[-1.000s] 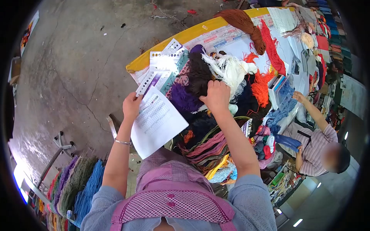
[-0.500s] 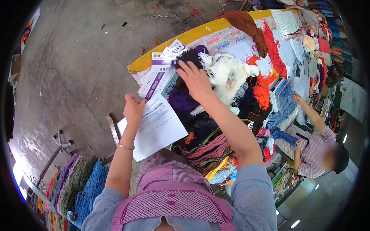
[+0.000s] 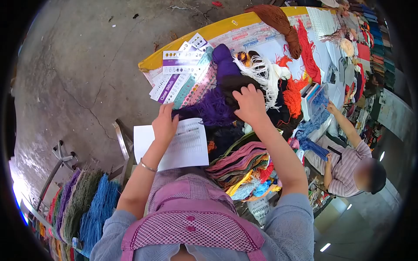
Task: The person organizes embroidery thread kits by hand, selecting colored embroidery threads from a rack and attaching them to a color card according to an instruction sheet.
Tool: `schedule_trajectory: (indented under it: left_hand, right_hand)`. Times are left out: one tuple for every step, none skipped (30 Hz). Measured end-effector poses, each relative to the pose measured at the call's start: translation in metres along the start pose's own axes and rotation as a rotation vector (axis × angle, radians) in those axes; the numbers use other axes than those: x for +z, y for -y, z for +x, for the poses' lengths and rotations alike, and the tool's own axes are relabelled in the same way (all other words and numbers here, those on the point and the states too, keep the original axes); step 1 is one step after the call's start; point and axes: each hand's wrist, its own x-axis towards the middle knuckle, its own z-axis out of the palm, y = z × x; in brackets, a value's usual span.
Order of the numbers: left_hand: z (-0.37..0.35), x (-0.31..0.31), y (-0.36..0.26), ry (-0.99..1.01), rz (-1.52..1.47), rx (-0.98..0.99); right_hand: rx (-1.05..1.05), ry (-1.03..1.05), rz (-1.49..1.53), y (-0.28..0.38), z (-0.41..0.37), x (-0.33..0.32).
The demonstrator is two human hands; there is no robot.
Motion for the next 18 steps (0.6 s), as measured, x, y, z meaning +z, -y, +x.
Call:
schedule_trajectory:
  left_hand:
    - [0.006, 0.004, -0.001, 0.028, 0.02, -0.036]
    - [0.012, 0.009, -0.003, 0.052, 0.041, -0.07]
    - [0.014, 0.017, -0.003, -0.017, 0.002, -0.046]
    - [0.016, 0.023, -0.004, -0.015, 0.002, -0.044]
    - [0.019, 0.028, -0.005, 0.034, 0.011, -0.047]
    - [0.02, 0.033, -0.006, 0.085, 0.023, -0.054]
    - [0.019, 0.035, -0.008, 0.088, 0.028, -0.039]
    - [0.018, 0.037, -0.01, 0.086, 0.029, -0.042]
    - [0.015, 0.038, -0.012, 0.123, 0.039, -0.001]
    - [0.014, 0.037, -0.015, 0.158, 0.051, 0.041]
    - [0.012, 0.03, -0.02, 0.163, 0.052, 0.055]
    - [0.011, 0.028, -0.019, 0.16, 0.057, 0.053]
    - [0.013, 0.025, -0.016, 0.081, 0.021, 0.067]
    - [0.015, 0.019, -0.017, 0.004, -0.015, 0.083]
    - [0.016, 0.011, -0.017, -0.097, -0.05, 0.01]
    - [0.02, 0.0, -0.019, -0.198, -0.066, -0.06]
    - [0.023, -0.01, -0.019, -0.299, -0.081, -0.129]
    - [0.027, -0.02, -0.013, -0.297, -0.09, -0.232]
  right_hand:
    - [0.003, 0.003, 0.0, 0.001, -0.001, 0.001]
    - [-0.002, -0.023, -0.009, 0.002, -0.001, 0.002]
    - [-0.007, -0.048, -0.018, 0.003, -0.002, 0.003]
    - [-0.003, -0.047, -0.017, 0.004, -0.002, 0.004]
    - [0.006, -0.047, -0.007, 0.005, 0.0, 0.004]
    - [0.013, -0.044, 0.007, 0.007, 0.001, 0.004]
    - [0.011, -0.044, 0.01, 0.01, 0.002, 0.003]
    - [-0.002, -0.052, 0.035, 0.014, 0.004, 0.0]
    - [-0.016, -0.061, 0.06, 0.017, 0.006, -0.002]
    - [-0.072, -0.153, 0.138, 0.022, 0.01, -0.002]
    - [-0.125, -0.206, 0.175, 0.031, 0.018, -0.006]
    - [-0.177, -0.258, 0.213, 0.041, 0.029, -0.01]
    - [-0.201, -0.273, 0.267, 0.053, 0.043, -0.016]
    - [-0.186, -0.264, 0.34, 0.065, 0.059, -0.015]
    - [-0.17, -0.253, 0.412, 0.075, 0.075, -0.012]
    - [-0.151, -0.233, 0.46, 0.084, 0.092, -0.007]
    - [-0.125, -0.308, 0.5, 0.09, 0.108, 0.005]
    - [-0.104, -0.381, 0.542, 0.094, 0.124, 0.014]
